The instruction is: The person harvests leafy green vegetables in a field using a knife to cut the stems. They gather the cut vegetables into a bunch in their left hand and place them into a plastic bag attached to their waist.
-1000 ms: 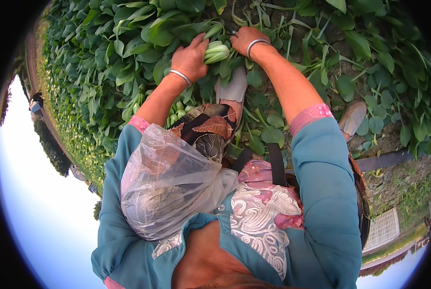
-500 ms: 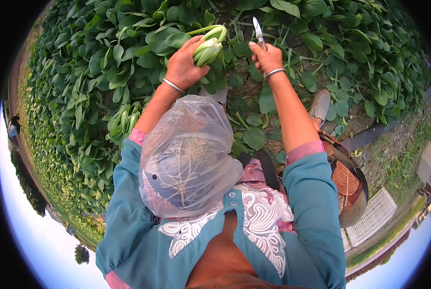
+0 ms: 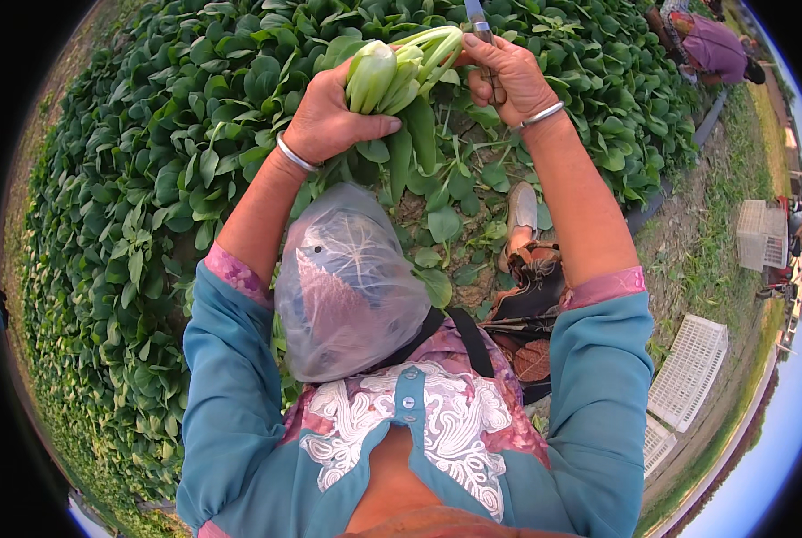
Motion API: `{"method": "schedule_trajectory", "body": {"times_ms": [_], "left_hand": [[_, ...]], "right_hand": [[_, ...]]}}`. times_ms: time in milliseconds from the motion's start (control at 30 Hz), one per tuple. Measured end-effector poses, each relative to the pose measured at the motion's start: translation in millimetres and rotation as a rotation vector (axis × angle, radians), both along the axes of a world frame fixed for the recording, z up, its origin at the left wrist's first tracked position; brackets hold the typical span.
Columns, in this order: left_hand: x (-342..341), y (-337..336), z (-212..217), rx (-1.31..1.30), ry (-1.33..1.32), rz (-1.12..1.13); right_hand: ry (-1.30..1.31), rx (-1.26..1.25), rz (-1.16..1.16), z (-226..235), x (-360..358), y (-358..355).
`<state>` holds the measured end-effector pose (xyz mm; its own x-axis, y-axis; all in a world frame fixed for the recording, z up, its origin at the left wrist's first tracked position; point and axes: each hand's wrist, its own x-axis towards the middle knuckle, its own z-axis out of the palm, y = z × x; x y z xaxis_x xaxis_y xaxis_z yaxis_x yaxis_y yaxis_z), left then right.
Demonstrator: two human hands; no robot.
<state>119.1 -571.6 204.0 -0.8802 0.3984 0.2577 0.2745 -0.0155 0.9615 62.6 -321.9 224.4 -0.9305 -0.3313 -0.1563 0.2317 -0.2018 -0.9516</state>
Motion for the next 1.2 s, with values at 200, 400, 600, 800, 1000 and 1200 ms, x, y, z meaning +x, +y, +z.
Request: {"method": "schedule_trajectory", "body": {"times_ms": [200,400,600,800,1000,1200], "left_hand": [[-6.3,41.6,50.2,-0.287,0.471,-0.004],[-10.9,71.2,78.5,-0.622,0.663,-0.124],[-15.8,89.3,113.0,-0.641,0.554,-0.257],[-0.4,93.8,101.3,-0.503,0.431,-0.311],[8.0,87.2,97.5,-0.267,0.247,-0.396],[14.6,83.1,103.3,-0.135,0.079,-0.431]], "right_hand": [[0.012,0.376,-0.229,72.2,33.6,28.3],[0.008,0.18,-0.394,58.2,70.6,62.4],[0.058,0.108,-0.358,72.3,83.8,89.2],[-0.003,0.284,-0.23,83.9,95.2,109.1],[-0.022,0.194,-0.078,72.7,98.7,124.9],[-0.061,0.024,-0.023,82.5,109.2,120.8]]}}
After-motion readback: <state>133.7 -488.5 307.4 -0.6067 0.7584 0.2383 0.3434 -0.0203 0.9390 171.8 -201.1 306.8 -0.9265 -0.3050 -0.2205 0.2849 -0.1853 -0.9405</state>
